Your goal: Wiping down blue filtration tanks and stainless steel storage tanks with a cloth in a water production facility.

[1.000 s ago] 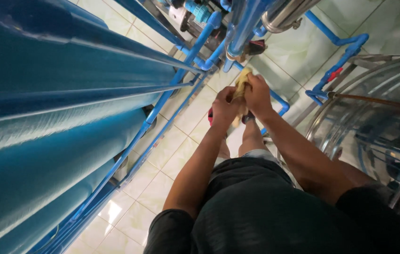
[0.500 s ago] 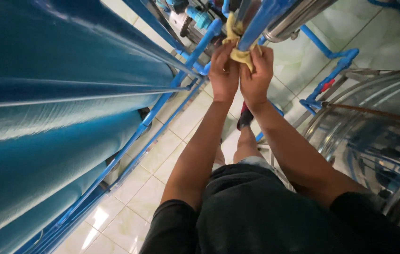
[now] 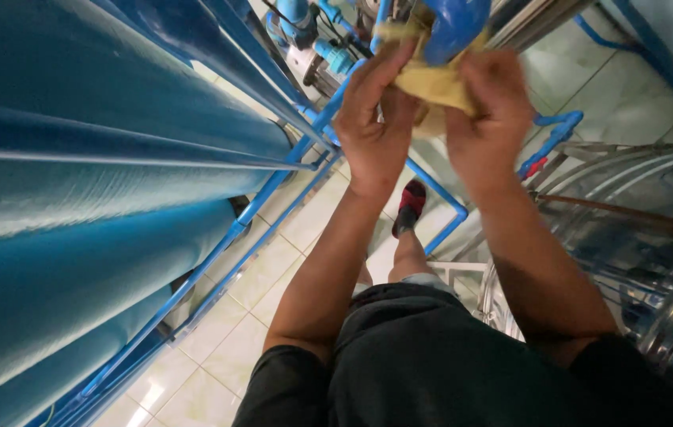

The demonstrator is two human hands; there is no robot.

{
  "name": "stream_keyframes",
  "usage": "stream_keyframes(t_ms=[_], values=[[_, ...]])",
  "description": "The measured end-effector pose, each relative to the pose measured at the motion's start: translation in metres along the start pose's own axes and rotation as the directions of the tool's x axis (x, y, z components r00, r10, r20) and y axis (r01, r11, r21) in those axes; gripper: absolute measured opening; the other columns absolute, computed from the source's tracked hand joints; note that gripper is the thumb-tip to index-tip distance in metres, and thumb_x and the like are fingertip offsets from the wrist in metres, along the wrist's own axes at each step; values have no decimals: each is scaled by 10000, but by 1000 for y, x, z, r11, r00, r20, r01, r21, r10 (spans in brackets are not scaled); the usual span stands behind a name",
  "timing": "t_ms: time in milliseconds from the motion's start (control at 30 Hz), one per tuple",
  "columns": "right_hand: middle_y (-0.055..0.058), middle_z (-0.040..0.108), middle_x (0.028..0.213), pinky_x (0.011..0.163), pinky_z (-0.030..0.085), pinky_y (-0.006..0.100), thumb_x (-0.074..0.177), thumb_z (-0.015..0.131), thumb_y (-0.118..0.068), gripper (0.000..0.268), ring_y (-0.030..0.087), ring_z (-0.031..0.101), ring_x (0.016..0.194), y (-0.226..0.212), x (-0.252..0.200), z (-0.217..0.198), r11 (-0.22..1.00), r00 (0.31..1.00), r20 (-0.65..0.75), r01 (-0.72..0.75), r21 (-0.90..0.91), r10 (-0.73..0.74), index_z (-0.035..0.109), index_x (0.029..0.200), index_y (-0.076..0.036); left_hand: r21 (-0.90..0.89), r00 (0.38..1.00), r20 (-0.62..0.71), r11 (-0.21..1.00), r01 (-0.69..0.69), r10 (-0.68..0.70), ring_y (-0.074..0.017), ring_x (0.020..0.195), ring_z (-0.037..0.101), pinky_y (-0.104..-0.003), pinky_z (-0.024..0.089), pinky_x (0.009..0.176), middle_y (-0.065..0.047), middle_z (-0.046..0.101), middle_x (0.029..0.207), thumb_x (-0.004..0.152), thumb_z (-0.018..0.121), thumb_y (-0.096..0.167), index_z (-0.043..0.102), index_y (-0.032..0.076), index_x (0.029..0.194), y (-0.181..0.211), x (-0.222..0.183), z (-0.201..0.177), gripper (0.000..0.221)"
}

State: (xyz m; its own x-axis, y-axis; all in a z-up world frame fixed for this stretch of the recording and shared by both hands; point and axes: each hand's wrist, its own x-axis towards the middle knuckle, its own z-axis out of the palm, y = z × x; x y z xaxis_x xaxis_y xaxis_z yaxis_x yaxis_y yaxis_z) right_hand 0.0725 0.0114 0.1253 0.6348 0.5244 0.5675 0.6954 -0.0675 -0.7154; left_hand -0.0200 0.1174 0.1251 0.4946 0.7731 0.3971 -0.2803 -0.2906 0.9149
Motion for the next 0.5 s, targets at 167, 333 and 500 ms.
stream_keyframes(t_ms=[167,333,500], values=[[122,586,1277,1035,529,292,923,616,183,481,259,640,1186,-11,11,-3,996,996,-90,37,78,-30,650,1345,-45,-43,995,-7,994,-101,101,-142,1231,635,-231,517,1129,-39,670,1363,1038,724,-86,661,112,1351,28,15,11,376],[118,582,1297,1088,499,285,956,570,165,510,241,615,1202,14,-18,29,974,991,-119,-26,223,54,624,1410,-59,-18,997,56,998,-60,61,-168,1250,678,-249,535,1084,-58,680,1332,1010,683,-99,656,98,1343,-9,1,2,387],[128,567,1313,1114,469,308,920,528,112,525,250,583,1213,30,-26,44,971,991,-105,-55,233,81,591,1416,-48,59,993,96,996,-72,66,-211,1258,661,-279,532,1079,-95,671,1316,974,640,-121,653,89,1364,-37,-4,-1,444]])
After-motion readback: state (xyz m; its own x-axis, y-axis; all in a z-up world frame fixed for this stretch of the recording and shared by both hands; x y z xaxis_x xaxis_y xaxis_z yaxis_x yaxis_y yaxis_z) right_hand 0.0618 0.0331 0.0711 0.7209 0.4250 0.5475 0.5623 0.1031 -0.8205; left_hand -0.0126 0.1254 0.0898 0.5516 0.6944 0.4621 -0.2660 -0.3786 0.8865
